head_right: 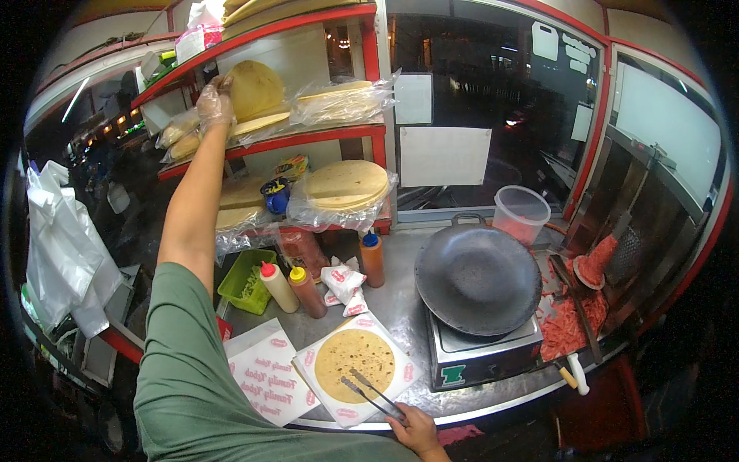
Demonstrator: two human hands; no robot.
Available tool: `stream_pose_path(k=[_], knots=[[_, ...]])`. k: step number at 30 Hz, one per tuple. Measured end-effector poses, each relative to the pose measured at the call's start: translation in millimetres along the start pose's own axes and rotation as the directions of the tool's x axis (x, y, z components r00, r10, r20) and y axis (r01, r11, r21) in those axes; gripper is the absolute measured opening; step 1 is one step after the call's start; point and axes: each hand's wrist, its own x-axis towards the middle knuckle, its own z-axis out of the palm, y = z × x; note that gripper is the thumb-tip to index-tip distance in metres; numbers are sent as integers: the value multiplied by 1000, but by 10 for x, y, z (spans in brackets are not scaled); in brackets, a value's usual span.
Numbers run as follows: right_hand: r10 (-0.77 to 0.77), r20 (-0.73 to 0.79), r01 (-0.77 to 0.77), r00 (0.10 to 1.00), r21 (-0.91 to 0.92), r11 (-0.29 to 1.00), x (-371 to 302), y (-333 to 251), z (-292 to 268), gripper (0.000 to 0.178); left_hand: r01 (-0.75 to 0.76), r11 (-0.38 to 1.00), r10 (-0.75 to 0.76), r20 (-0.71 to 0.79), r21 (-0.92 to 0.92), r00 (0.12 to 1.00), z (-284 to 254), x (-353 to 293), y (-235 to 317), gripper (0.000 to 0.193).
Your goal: The person assembles tacos by placing cooked meat and shredded lettuce on tortillas, adding sauces, and wrapping them in paper. The person uses a spatula to flip tortillas on a griddle and handles condiment bottles to apply sauces.
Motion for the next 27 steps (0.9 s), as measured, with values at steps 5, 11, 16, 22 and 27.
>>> stream_pose_path(k=[5,11,16,22,27], knots=[[-4,-77,3,997,-16,1000,-3,-13,44,42,-370,929,370,-64,8,927,-6,16,70,24],[-76,-118,72,990,-37,997,69,-81,75,41,-583,812,566,-228,-12,793,-363,201,256,19],[77,-96,-77,992,-4,997,56,-152,23,41,-718,659,734,-20,-225,679,-1157,-436,1570,23],[62,-44,-61,997,29,998,23,-81,12,42,-224,818,548,599,-530,583,-840,-1918,3014,31],[31,47,-31,998,-9,999,31,-44,42,43,76,885,369,791,-459,487,-76,-2926,3367,30]])
